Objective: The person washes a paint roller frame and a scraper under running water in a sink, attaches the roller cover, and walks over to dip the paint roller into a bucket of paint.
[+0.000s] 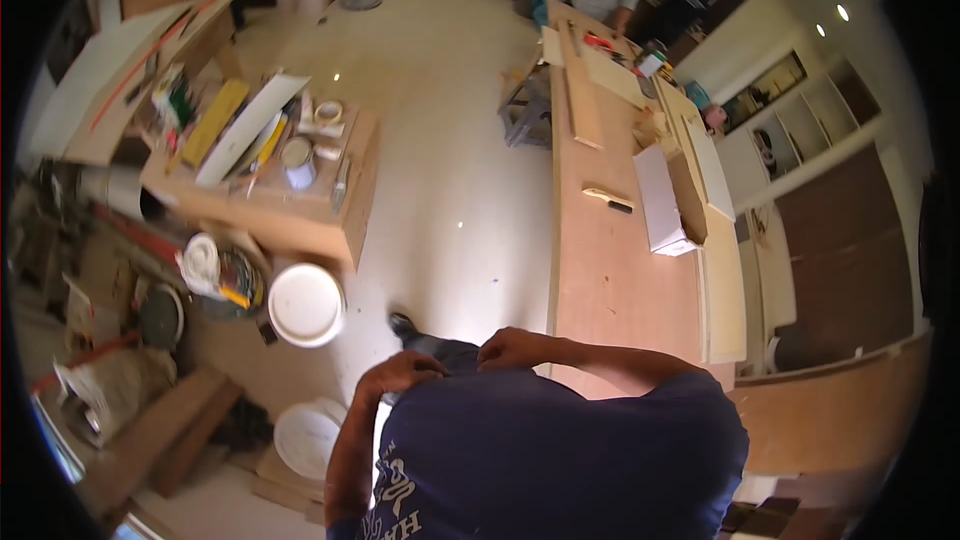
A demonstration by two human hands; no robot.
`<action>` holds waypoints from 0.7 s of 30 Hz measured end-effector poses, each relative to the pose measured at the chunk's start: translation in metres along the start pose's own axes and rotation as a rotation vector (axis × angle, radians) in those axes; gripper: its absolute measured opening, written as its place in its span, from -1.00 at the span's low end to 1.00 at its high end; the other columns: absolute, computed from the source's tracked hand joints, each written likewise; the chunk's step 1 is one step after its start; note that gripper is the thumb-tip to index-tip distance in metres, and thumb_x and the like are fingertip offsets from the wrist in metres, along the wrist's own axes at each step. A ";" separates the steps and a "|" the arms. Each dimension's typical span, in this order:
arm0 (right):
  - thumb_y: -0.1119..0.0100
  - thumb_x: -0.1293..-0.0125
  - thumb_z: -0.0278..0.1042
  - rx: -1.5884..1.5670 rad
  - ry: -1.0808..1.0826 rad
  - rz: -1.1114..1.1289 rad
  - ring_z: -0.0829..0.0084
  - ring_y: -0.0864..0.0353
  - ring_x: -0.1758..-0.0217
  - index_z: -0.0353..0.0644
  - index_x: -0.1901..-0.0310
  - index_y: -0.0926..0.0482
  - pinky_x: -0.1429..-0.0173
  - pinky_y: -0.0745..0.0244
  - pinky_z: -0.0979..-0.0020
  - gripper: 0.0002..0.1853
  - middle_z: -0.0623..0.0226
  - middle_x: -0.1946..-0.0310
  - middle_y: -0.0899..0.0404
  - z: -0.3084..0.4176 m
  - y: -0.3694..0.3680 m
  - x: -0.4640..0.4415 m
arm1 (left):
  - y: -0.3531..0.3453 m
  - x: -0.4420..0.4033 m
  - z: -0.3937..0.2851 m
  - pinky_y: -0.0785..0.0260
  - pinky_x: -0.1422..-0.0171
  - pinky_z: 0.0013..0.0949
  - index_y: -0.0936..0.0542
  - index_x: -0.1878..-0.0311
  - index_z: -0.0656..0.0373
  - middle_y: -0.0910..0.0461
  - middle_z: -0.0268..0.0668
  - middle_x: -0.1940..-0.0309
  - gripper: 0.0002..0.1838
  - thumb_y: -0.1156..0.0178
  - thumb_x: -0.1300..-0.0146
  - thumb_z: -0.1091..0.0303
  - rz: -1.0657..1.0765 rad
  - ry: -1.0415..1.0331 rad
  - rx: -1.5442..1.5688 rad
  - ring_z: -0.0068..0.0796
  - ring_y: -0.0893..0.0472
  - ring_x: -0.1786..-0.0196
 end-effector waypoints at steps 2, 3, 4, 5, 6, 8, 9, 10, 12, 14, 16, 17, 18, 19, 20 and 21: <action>-0.23 -0.32 -0.06 -0.021 0.026 -0.005 0.39 -0.69 0.09 -0.14 0.07 -0.73 -0.01 -0.56 0.33 -0.65 0.21 0.16 -0.75 -0.012 0.005 -0.014 | 0.003 -0.023 0.005 -0.43 -0.25 -0.31 -0.68 -0.05 0.25 -0.71 -0.14 0.00 -0.62 -0.19 -0.26 0.23 0.091 0.080 -0.015 -0.30 -0.65 -0.06; -0.20 -0.33 -0.04 -0.062 0.059 0.043 0.37 -0.70 0.11 -0.14 0.04 -0.73 -0.03 -0.56 0.34 -0.63 0.21 0.17 -0.75 -0.016 0.008 -0.017 | 0.005 -0.031 -0.006 -0.43 -0.25 -0.31 -0.67 -0.07 0.29 -0.71 -0.14 0.01 -0.59 -0.19 -0.25 0.24 0.110 0.119 0.008 -0.33 -0.64 -0.06; -0.21 -0.31 -0.04 -0.003 0.065 0.047 0.37 -0.70 0.16 -0.19 0.06 -0.72 0.01 -0.54 0.32 -0.62 0.21 0.22 -0.75 -0.020 0.012 -0.020 | 0.007 -0.042 -0.012 -0.42 -0.25 -0.32 -0.65 -0.09 0.32 -0.70 -0.11 0.00 -0.57 -0.18 -0.26 0.23 0.150 0.122 0.006 -0.33 -0.64 -0.06; -0.20 -0.30 -0.03 0.017 0.039 0.085 0.37 -0.69 0.18 -0.21 0.07 -0.72 0.03 -0.53 0.31 -0.60 0.21 0.23 -0.74 -0.021 0.024 -0.020 | 0.010 -0.054 -0.018 -0.42 -0.25 -0.32 -0.64 -0.10 0.34 -0.69 -0.10 0.00 -0.57 -0.17 -0.26 0.23 0.169 0.144 0.024 -0.32 -0.63 -0.06; -0.19 -0.29 -0.02 0.037 0.015 0.122 0.36 -0.68 0.19 -0.22 0.08 -0.72 0.06 -0.53 0.30 -0.59 0.21 0.25 -0.74 -0.024 0.036 -0.020 | 0.012 -0.066 -0.022 -0.41 -0.25 -0.33 -0.63 -0.10 0.35 -0.69 -0.09 0.00 -0.56 -0.17 -0.27 0.24 0.187 0.169 0.041 -0.31 -0.63 -0.06; -0.20 -0.27 0.03 -0.050 -0.012 0.080 0.30 -0.68 0.25 -0.31 0.10 -0.71 0.10 -0.52 0.27 -0.52 0.13 0.30 -0.73 -0.047 0.052 -0.022 | 0.018 -0.098 -0.018 -0.44 -0.17 -0.33 -0.64 -0.10 0.33 -0.70 -0.10 0.04 -0.55 -0.17 -0.26 0.19 0.170 0.158 0.017 -0.31 -0.64 -0.01; -0.21 -0.25 0.06 -0.090 -0.028 0.062 0.27 -0.68 0.28 -0.35 0.10 -0.71 0.12 -0.51 0.25 -0.48 0.09 0.32 -0.72 -0.062 0.061 -0.023 | 0.020 -0.115 -0.024 -0.44 -0.15 -0.34 -0.64 -0.08 0.33 -0.70 -0.11 0.07 -0.56 -0.16 -0.26 0.19 0.173 0.151 0.030 -0.34 -0.63 0.00; -0.22 -0.25 0.06 -0.124 -0.010 0.021 0.27 -0.68 0.25 -0.38 0.10 -0.70 0.11 -0.51 0.26 -0.46 0.06 0.31 -0.71 -0.075 0.073 -0.022 | 0.022 -0.133 -0.027 -0.44 -0.16 -0.34 -0.64 -0.06 0.33 -0.70 -0.11 0.07 -0.56 -0.16 -0.27 0.18 0.184 0.144 0.012 -0.34 -0.63 0.00; -0.21 -0.26 0.07 -0.173 0.079 -0.021 0.28 -0.68 0.20 -0.38 0.10 -0.71 0.08 -0.52 0.26 -0.45 0.06 0.27 -0.72 -0.108 0.093 -0.026 | 0.033 -0.171 -0.038 -0.43 -0.18 -0.33 -0.65 -0.04 0.33 -0.69 -0.11 0.07 -0.57 -0.15 -0.27 0.18 0.194 0.133 -0.024 -0.35 -0.63 -0.01; -0.21 -0.26 0.08 -0.189 0.080 -0.016 0.26 -0.69 0.15 -0.37 0.09 -0.71 0.03 -0.53 0.27 -0.45 0.05 0.22 -0.72 -0.126 0.118 -0.024 | 0.042 -0.206 -0.039 -0.42 -0.20 -0.33 -0.65 -0.02 0.33 -0.70 -0.11 0.08 -0.58 -0.15 -0.26 0.17 0.209 0.156 -0.041 -0.34 -0.63 0.00; -0.22 -0.25 0.09 -0.210 0.106 -0.084 0.26 -0.70 0.12 -0.35 0.07 -0.72 -0.03 -0.54 0.29 -0.44 0.06 0.17 -0.73 -0.163 0.126 -0.044 | 0.051 -0.240 -0.033 -0.42 -0.20 -0.32 -0.65 -0.02 0.34 -0.70 -0.11 0.09 -0.55 -0.14 -0.27 0.14 0.221 0.173 -0.040 -0.33 -0.63 0.00; -0.22 -0.24 0.11 -0.267 0.055 -0.127 0.26 -0.70 0.10 -0.35 0.07 -0.72 -0.03 -0.54 0.29 -0.43 0.05 0.16 -0.73 -0.167 0.140 -0.039 | 0.056 -0.260 -0.039 -0.41 -0.19 -0.32 -0.64 -0.02 0.35 -0.70 -0.12 0.10 -0.55 -0.14 -0.26 0.15 0.226 0.191 -0.067 -0.35 -0.63 0.01; -0.22 -0.24 0.13 -0.328 0.003 -0.169 0.25 -0.70 0.09 -0.35 0.07 -0.72 -0.04 -0.54 0.30 -0.42 0.05 0.15 -0.73 -0.165 0.152 -0.031 | 0.059 -0.277 -0.045 -0.41 -0.18 -0.33 -0.64 -0.01 0.36 -0.69 -0.13 0.11 -0.55 -0.14 -0.25 0.15 0.235 0.211 -0.093 -0.37 -0.62 0.02; -0.23 -0.23 0.15 -0.373 -0.011 -0.192 0.25 -0.70 0.08 -0.35 0.08 -0.72 -0.03 -0.54 0.30 -0.41 0.05 0.15 -0.73 -0.177 0.161 -0.035 | 0.060 -0.291 -0.051 -0.40 -0.17 -0.34 -0.63 -0.01 0.37 -0.69 -0.14 0.11 -0.55 -0.15 -0.24 0.15 0.246 0.234 -0.115 -0.38 -0.62 0.03; -0.23 -0.22 0.17 -0.422 -0.029 -0.211 0.25 -0.70 0.08 -0.34 0.09 -0.72 -0.03 -0.54 0.30 -0.40 0.04 0.15 -0.73 -0.192 0.165 -0.038 | 0.061 -0.303 -0.063 -0.40 -0.17 -0.33 -0.63 -0.01 0.37 -0.69 -0.13 0.11 -0.53 -0.14 -0.24 0.13 0.263 0.230 -0.130 -0.37 -0.62 0.03; -0.24 -0.21 0.19 -0.466 -0.049 -0.223 0.25 -0.70 0.08 -0.34 0.10 -0.73 -0.03 -0.54 0.30 -0.39 0.03 0.15 -0.73 -0.203 0.166 -0.037 | 0.063 -0.315 -0.083 -0.40 -0.16 -0.33 -0.63 -0.01 0.38 -0.68 -0.12 0.11 -0.52 -0.14 -0.25 0.11 0.275 0.224 -0.139 -0.37 -0.61 0.03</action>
Point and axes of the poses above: each hand's wrist, its own x-axis away from the middle knuckle, its own y-axis out of the back of the hand, z = x × y, the point moved 2 cm from there along -x, towards the middle knuckle
